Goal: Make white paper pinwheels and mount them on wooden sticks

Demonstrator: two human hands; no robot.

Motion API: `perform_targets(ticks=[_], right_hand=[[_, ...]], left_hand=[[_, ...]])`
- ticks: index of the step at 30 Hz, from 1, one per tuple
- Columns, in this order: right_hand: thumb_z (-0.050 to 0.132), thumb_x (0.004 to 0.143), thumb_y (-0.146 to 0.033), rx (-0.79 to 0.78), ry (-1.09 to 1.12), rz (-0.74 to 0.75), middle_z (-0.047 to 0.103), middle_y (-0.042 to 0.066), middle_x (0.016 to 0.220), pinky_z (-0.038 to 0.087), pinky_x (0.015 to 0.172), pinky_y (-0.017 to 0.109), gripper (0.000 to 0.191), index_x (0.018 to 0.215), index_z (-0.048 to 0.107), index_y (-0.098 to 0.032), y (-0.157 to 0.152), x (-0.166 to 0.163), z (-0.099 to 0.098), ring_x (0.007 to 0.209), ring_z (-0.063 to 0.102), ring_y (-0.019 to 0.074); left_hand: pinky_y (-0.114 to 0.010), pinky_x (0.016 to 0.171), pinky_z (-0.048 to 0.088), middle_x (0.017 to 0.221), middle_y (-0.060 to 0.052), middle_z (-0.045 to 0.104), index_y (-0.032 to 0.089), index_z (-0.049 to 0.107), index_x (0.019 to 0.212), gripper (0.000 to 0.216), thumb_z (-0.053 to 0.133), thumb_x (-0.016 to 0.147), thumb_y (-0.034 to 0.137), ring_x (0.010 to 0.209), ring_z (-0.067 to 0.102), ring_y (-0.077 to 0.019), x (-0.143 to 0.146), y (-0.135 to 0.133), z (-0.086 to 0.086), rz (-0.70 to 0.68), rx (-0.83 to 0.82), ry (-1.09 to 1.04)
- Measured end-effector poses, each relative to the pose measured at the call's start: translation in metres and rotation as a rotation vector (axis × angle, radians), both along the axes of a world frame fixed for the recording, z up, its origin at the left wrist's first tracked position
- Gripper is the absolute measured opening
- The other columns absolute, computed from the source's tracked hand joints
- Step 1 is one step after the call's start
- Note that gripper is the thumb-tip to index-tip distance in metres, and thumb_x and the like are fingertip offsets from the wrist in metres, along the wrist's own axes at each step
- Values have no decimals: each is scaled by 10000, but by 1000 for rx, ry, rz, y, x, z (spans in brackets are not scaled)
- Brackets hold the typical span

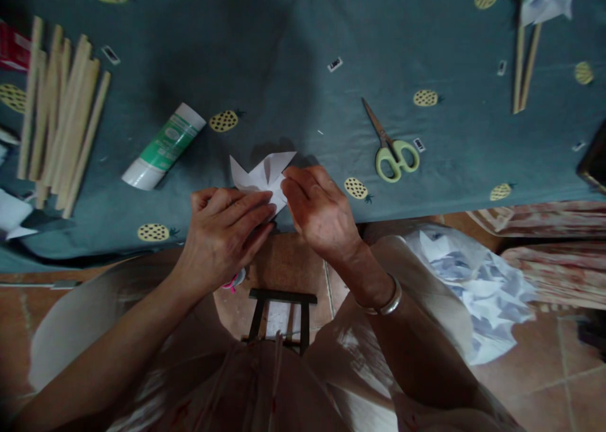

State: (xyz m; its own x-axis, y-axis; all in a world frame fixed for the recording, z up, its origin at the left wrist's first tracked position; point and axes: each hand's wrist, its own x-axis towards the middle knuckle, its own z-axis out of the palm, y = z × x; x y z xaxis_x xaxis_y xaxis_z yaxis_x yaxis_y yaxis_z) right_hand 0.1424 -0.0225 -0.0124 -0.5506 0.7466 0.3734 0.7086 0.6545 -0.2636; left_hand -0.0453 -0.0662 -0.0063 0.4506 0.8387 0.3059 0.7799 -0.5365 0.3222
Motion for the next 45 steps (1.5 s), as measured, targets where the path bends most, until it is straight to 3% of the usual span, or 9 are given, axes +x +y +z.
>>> perform_targets(ticks=[7, 11, 16, 23, 31, 38, 45], right_hand=[[493, 926, -171, -42, 81, -11, 722, 102, 1077, 558, 877, 411, 202, 1053, 650, -158, -1, -2, -1, 968, 656, 242], [509, 890, -185, -140, 211, -90, 728, 112, 1054, 556, 890, 406, 264, 1128, 621, -159, -1, -4, 2, 964, 681, 232], [564, 872, -234, -354, 342, -226, 743, 62, 986, 582, 726, 305, 286, 1149, 617, -183, 1, -8, 11, 791, 707, 168], [586, 835, -259, -533, 490, -322, 755, 48, 930, 565, 656, 274, 335, 1159, 605, -173, 6, -13, 9, 698, 700, 144], [563, 806, -212, -614, 517, -358, 763, 76, 953, 571, 710, 305, 335, 1127, 635, -149, 13, -16, 6, 795, 728, 186], [561, 793, -181, -594, 515, -338, 759, 58, 936, 557, 678, 282, 309, 1088, 651, -166, 14, -16, 5, 747, 718, 169], [570, 803, -164, -606, 503, -337, 760, 69, 933, 566, 696, 294, 297, 1088, 653, -156, 14, -15, 8, 787, 730, 188]], left_hand=[[-445, 884, 367, 1195, -89, 703, 160, 603, 1175, 270, 527, 938, 264, 1033, 589, -265, 0, 0, -2, 16, -60, -17], [-425, 859, 370, 1099, -79, 721, 166, 567, 1199, 292, 536, 924, 261, 984, 579, -253, 1, 2, -2, 35, -48, -14], [-427, 836, 374, 977, -77, 709, 164, 512, 1247, 400, 562, 852, 206, 928, 564, -262, 0, 5, -2, 65, -11, -13], [-409, 825, 372, 929, -65, 705, 183, 484, 1271, 481, 532, 802, 84, 900, 579, -248, 1, 9, -8, 85, 72, -2], [-411, 873, 359, 935, -30, 745, 216, 447, 1325, 475, 502, 871, 89, 904, 608, -234, 0, 19, -11, 71, 145, 6], [-466, 968, 346, 970, -43, 746, 232, 410, 1361, 509, 488, 878, 94, 1066, 617, -259, -1, 27, -11, 48, 184, 48], [-492, 978, 363, 922, -29, 741, 250, 435, 1331, 515, 488, 849, 78, 1022, 631, -254, 2, 32, -12, 47, 187, 43]])
